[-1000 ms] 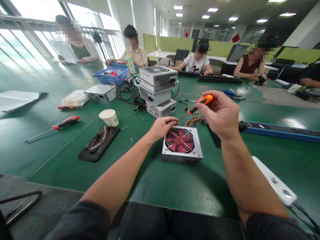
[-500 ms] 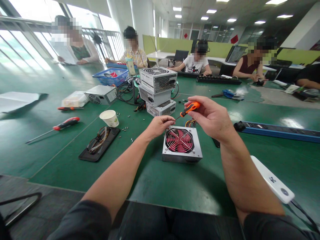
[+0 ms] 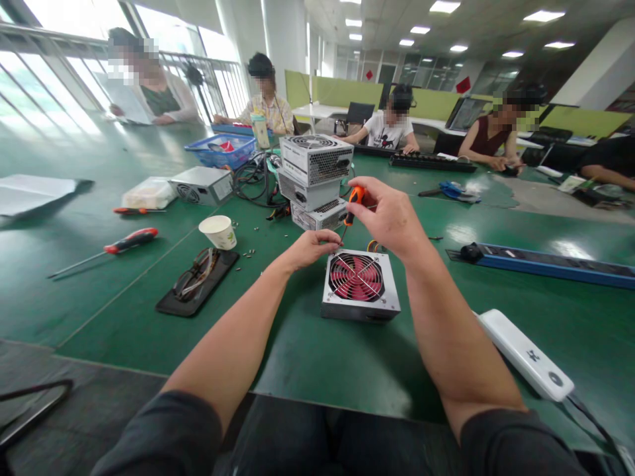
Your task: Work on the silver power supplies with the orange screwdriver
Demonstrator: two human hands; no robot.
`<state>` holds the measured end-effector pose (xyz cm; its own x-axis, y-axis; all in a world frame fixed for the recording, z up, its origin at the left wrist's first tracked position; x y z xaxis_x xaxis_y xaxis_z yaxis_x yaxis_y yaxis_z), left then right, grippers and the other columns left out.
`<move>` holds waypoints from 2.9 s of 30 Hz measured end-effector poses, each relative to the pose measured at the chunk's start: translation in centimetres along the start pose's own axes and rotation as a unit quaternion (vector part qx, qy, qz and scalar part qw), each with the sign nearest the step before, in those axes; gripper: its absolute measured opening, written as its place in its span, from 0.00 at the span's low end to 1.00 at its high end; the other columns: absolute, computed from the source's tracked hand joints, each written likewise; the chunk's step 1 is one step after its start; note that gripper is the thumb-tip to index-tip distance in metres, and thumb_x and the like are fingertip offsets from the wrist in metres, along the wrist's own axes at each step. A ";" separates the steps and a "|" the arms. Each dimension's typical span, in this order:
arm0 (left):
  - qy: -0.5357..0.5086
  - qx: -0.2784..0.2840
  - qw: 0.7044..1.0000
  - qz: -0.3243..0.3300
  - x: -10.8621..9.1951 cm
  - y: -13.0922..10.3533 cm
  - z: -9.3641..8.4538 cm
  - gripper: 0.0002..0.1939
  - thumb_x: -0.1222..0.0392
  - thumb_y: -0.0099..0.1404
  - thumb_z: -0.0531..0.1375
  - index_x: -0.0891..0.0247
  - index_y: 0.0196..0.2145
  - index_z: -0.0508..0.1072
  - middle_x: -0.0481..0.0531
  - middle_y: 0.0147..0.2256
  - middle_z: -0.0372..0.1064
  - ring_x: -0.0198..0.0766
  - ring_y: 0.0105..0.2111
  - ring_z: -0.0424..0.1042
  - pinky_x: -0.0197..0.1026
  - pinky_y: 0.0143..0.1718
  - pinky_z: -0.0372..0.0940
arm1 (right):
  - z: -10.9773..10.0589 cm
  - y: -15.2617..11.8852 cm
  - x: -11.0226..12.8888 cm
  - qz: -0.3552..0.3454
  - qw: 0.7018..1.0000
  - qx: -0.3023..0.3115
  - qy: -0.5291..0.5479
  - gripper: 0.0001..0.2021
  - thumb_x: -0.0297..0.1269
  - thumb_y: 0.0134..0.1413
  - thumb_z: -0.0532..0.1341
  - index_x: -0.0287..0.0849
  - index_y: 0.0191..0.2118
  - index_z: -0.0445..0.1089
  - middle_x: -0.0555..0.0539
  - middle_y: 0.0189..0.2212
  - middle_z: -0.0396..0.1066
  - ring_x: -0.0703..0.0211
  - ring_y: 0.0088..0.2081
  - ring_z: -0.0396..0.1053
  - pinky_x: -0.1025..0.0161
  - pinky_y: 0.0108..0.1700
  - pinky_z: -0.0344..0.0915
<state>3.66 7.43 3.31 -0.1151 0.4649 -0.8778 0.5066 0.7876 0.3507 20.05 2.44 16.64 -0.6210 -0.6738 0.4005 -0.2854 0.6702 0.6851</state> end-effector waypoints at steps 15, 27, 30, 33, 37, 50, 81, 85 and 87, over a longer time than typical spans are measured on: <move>0.010 0.013 1.000 0.018 -1.7 0.1 1.0 0.06 0.59 0.64 0.64 0.62 0.37 0.81 0.53 0.40 0.78 0.40 0.43 0.75 0.47 0.53 0.68 | -0.9 0.3 1.3 -0.011 0.999 -0.006 -0.045 0.19 0.32 0.58 0.66 0.45 0.56 0.76 0.46 0.45 0.81 0.49 0.42 0.78 0.49 0.50 0.73; 0.127 0.006 0.989 0.077 -3.1 0.2 3.0 0.06 0.62 0.68 0.60 0.60 0.38 0.79 0.52 0.40 0.77 0.41 0.43 0.75 0.46 0.51 0.68 | -3.2 -2.5 2.0 -0.001 0.999 -0.005 -0.037 0.19 0.31 0.60 0.65 0.47 0.57 0.74 0.47 0.47 0.80 0.50 0.43 0.78 0.50 0.51 0.74; 0.134 0.019 0.989 0.065 -2.9 0.1 2.4 0.07 0.60 0.68 0.60 0.60 0.39 0.79 0.52 0.40 0.77 0.41 0.43 0.75 0.45 0.51 0.68 | -2.4 -2.2 1.8 0.004 1.000 -0.010 -0.029 0.19 0.30 0.60 0.65 0.47 0.56 0.74 0.47 0.49 0.80 0.50 0.46 0.78 0.51 0.53 0.73; 0.145 0.039 0.988 0.044 -2.7 -0.1 0.9 0.08 0.57 0.67 0.61 0.60 0.39 0.79 0.52 0.40 0.78 0.41 0.43 0.75 0.46 0.52 0.68 | -1.6 -1.9 1.4 0.015 1.000 -0.018 -0.016 0.17 0.31 0.61 0.65 0.47 0.56 0.74 0.47 0.47 0.80 0.50 0.45 0.77 0.51 0.53 0.73; 0.115 0.068 0.991 0.032 -2.4 -0.4 -1.0 0.09 0.54 0.65 0.63 0.61 0.37 0.80 0.53 0.42 0.77 0.42 0.46 0.75 0.46 0.55 0.67 | -0.4 -1.2 1.1 0.011 1.000 -0.022 -0.002 0.17 0.33 0.61 0.65 0.46 0.55 0.74 0.48 0.44 0.80 0.52 0.42 0.77 0.52 0.51 0.73; 0.065 0.109 0.992 0.028 -0.8 -0.6 -0.8 0.09 0.55 0.67 0.63 0.61 0.39 0.82 0.55 0.45 0.77 0.42 0.49 0.74 0.47 0.58 0.65 | 1.2 0.3 1.0 0.001 1.000 0.013 -0.023 0.17 0.32 0.57 0.67 0.45 0.52 0.76 0.47 0.40 0.80 0.53 0.38 0.75 0.54 0.46 0.71; -0.025 0.083 0.996 -0.016 0.6 -0.6 -0.4 0.08 0.60 0.60 0.66 0.66 0.37 0.80 0.51 0.35 0.78 0.35 0.35 0.75 0.38 0.42 0.68 | 1.3 -0.6 4.0 -0.001 0.994 0.088 -0.066 0.20 0.31 0.62 0.59 0.38 0.59 0.73 0.41 0.47 0.80 0.54 0.39 0.75 0.57 0.45 0.69; -0.032 0.077 0.996 -0.020 0.6 -0.6 -0.3 0.08 0.61 0.60 0.66 0.66 0.38 0.80 0.51 0.35 0.79 0.35 0.35 0.76 0.38 0.42 0.68 | 1.4 -0.4 3.5 -0.004 0.994 0.050 -0.099 0.13 0.35 0.62 0.63 0.41 0.51 0.77 0.41 0.47 0.80 0.49 0.47 0.76 0.53 0.53 0.68; -0.034 0.072 0.997 -0.020 0.6 -0.6 -0.3 0.08 0.61 0.60 0.66 0.66 0.37 0.80 0.51 0.35 0.79 0.34 0.35 0.76 0.38 0.41 0.68 | 1.4 -0.5 3.5 -0.007 0.994 0.046 -0.097 0.13 0.36 0.63 0.63 0.42 0.50 0.77 0.41 0.48 0.80 0.48 0.48 0.76 0.52 0.54 0.68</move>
<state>3.01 7.35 2.65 -0.0828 0.4018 -0.9120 0.6212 0.7364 0.2681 16.98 0.18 16.86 -0.7427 -0.6172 0.2596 -0.3554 0.6920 0.6283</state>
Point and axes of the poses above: each hand's wrist, its own y-axis towards the middle knuckle, its own z-axis out of the palm, x = y × z, the point moved 5 cm from there along y, towards the middle knuckle
